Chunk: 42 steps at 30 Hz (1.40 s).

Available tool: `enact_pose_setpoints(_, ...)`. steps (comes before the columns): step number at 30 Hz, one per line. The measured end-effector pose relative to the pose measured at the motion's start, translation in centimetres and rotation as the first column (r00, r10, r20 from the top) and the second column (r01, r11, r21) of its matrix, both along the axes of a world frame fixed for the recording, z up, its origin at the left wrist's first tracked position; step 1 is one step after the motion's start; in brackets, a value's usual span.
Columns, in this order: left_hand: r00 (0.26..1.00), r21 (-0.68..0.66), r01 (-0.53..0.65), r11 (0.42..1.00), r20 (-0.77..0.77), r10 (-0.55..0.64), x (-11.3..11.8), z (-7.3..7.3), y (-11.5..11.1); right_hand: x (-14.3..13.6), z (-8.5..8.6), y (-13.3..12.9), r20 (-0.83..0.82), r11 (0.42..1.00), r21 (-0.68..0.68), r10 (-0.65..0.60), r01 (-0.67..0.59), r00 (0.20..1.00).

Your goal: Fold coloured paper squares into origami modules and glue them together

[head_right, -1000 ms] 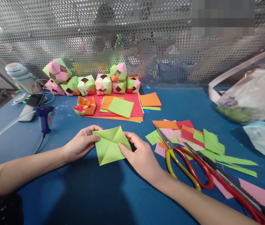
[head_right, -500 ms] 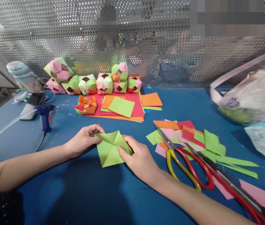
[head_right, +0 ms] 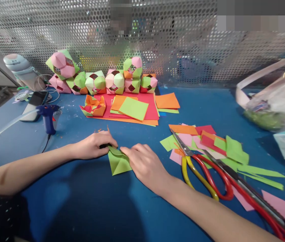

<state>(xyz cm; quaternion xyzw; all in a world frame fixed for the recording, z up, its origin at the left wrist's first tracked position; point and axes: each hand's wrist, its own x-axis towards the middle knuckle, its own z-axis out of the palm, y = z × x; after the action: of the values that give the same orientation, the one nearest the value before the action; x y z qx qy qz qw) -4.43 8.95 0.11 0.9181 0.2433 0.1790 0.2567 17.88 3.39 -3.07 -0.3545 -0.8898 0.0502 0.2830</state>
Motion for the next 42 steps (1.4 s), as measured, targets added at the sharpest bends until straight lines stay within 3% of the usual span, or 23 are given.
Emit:
enact_pose_setpoints(6,0.984,0.136,0.179,0.974,-0.029,-0.177,-0.3,-0.5,0.3,0.2,-0.1,0.0,0.046,0.997,0.057,0.057,-0.059,0.997)
enact_pose_setpoints(12,0.964,0.171,0.246,0.954,-0.145,-0.222,-0.9,0.2,0.8,0.2,1.2,-0.3,0.171,0.980,0.161,0.091,-0.119,0.981)
enact_pose_setpoints(19,0.969,0.117,0.221,0.968,-0.143,-0.204,-1.6,0.8,1.7,0.2,2.6,-1.0,0.319,0.976,0.199,0.023,-0.091,0.947)
enact_pose_setpoints(22,0.993,0.011,0.116,0.993,-0.020,-0.116,-1.4,0.6,1.5,0.3,2.2,-0.6,0.176,0.991,0.126,0.013,-0.036,0.984)
enact_pose_setpoints(24,0.995,-0.132,-0.052,0.990,0.082,0.063,-1.0,0.4,1.2,0.5,2.0,-0.2,-0.003,0.997,0.033,-0.075,0.075,0.997)
enact_pose_setpoints(25,0.974,-0.231,-0.152,0.961,0.129,0.185,-0.8,0.2,1.0,0.6,2.0,0.0,-0.088,0.987,-0.054,-0.152,0.148,0.984)
enact_pose_setpoints(27,0.877,-0.494,-0.273,0.826,0.224,0.424,-0.2,0.0,0.6,0.7,2.0,0.4,-0.211,0.918,-0.312,-0.316,0.243,0.925)
enact_pose_setpoints(28,0.812,-0.633,-0.255,0.731,0.269,0.517,0.1,0.0,0.5,0.8,2.0,0.5,-0.253,0.860,-0.451,-0.381,0.240,0.889)
enact_pose_setpoints(30,0.694,-0.835,-0.109,0.540,0.325,0.643,0.6,-0.1,0.1,0.9,1.9,0.7,-0.332,0.742,-0.655,-0.454,0.144,0.827)
enact_pose_setpoints(33,0.595,-0.934,0.045,0.353,0.309,0.742,1.1,0.1,-0.4,0.7,1.7,0.9,-0.428,0.640,-0.768,-0.492,-0.017,0.758)
enact_pose_setpoints(37,0.552,-0.964,0.049,0.260,0.243,0.798,1.3,0.4,-1.1,0.4,1.9,0.7,-0.435,0.583,-0.809,-0.510,-0.073,0.742)
enact_pose_setpoints(39,0.554,-0.968,0.046,0.249,0.232,0.800,1.4,0.5,-1.3,0.3,2.0,0.6,-0.381,0.608,-0.794,-0.511,0.011,0.771)
enact_pose_setpoints(42,0.563,-0.964,0.049,0.261,0.243,0.790,1.5,0.5,-1.6,0.2,2.0,0.4,-0.296,0.694,-0.702,-0.486,0.159,0.822)
